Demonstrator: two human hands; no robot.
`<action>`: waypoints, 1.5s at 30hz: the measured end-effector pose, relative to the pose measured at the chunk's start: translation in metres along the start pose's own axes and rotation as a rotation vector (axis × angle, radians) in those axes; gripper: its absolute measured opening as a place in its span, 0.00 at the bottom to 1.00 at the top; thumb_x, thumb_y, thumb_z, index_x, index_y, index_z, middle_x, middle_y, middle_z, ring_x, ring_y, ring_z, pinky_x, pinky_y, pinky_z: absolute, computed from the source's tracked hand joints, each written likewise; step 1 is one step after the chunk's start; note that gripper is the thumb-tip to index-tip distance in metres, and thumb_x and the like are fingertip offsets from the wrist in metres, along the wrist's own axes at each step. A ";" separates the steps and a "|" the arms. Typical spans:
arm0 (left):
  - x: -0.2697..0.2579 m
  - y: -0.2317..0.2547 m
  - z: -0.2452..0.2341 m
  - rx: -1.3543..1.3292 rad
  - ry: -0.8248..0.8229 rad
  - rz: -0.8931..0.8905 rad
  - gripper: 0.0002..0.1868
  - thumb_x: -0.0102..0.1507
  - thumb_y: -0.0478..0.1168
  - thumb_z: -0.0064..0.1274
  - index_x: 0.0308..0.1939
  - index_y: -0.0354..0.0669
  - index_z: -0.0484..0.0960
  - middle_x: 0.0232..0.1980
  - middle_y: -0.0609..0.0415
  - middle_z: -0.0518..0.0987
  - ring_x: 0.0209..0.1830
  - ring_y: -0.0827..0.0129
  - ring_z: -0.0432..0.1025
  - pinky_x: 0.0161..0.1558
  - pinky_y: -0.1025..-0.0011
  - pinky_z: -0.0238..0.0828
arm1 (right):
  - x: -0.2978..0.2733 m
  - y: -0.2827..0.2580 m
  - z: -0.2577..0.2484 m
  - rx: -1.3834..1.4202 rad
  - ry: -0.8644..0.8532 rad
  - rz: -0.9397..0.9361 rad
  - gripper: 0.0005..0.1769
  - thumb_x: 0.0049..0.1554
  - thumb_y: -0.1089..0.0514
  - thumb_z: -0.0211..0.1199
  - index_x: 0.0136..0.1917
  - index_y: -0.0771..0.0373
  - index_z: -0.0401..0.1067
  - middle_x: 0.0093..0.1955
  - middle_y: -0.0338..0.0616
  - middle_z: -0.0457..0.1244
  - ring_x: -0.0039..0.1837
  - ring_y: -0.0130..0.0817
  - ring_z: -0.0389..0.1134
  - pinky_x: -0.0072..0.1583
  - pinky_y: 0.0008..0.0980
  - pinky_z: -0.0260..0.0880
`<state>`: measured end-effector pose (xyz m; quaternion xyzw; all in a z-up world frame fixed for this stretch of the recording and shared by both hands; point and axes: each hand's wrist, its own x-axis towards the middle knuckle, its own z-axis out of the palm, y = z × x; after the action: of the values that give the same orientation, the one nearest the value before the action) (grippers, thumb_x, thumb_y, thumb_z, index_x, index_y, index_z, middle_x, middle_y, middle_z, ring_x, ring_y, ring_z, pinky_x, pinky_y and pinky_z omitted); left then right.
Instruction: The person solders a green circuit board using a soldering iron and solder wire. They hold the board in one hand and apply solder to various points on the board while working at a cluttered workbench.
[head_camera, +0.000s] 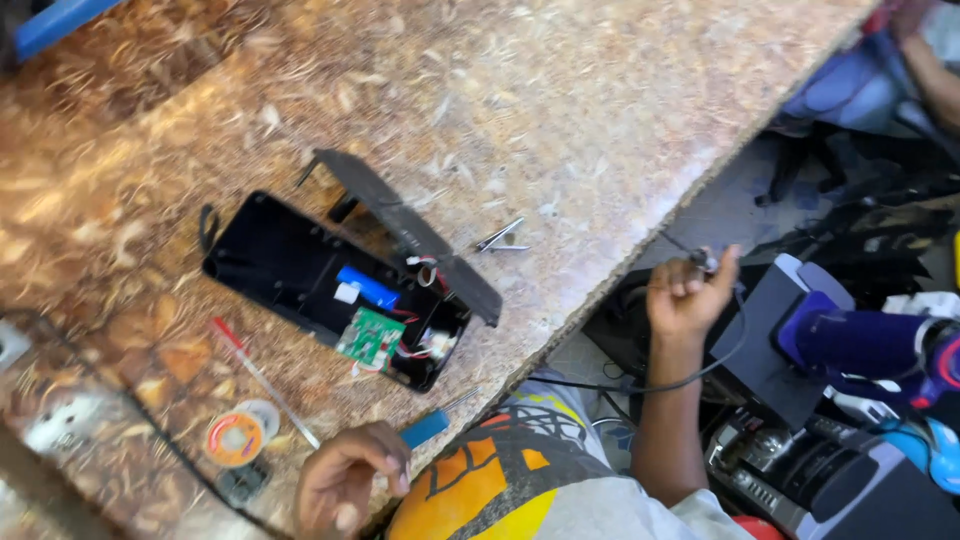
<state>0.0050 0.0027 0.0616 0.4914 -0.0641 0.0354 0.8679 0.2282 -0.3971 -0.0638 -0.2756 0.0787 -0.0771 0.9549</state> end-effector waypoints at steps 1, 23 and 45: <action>0.001 0.002 0.004 0.024 0.053 0.002 0.24 0.72 0.58 0.54 0.47 0.36 0.78 0.36 0.50 0.79 0.33 0.67 0.70 0.37 0.69 0.68 | -0.003 -0.004 0.015 0.006 -0.004 0.058 0.24 0.69 0.43 0.51 0.38 0.57 0.76 0.22 0.29 0.58 0.24 0.24 0.58 0.29 0.21 0.56; 0.047 0.030 0.019 1.193 0.495 -0.339 0.42 0.65 0.65 0.43 0.80 0.54 0.56 0.45 0.51 0.69 0.38 0.66 0.65 0.38 0.66 0.68 | -0.067 0.056 0.191 -0.058 -0.687 0.319 0.18 0.68 0.43 0.53 0.50 0.54 0.77 0.27 0.30 0.58 0.30 0.21 0.53 0.38 0.22 0.51; 0.040 0.025 0.009 0.804 0.637 -0.145 0.09 0.64 0.45 0.57 0.45 0.47 0.82 0.45 0.56 0.83 0.43 0.70 0.79 0.48 0.70 0.81 | -0.074 0.056 0.192 -0.065 -0.577 0.282 0.18 0.65 0.45 0.55 0.43 0.56 0.76 0.22 0.29 0.57 0.26 0.23 0.56 0.30 0.23 0.50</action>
<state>0.0407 0.0072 0.0933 0.7540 0.2562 0.1451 0.5873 0.1983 -0.2378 0.0746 -0.3030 -0.1556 0.1400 0.9297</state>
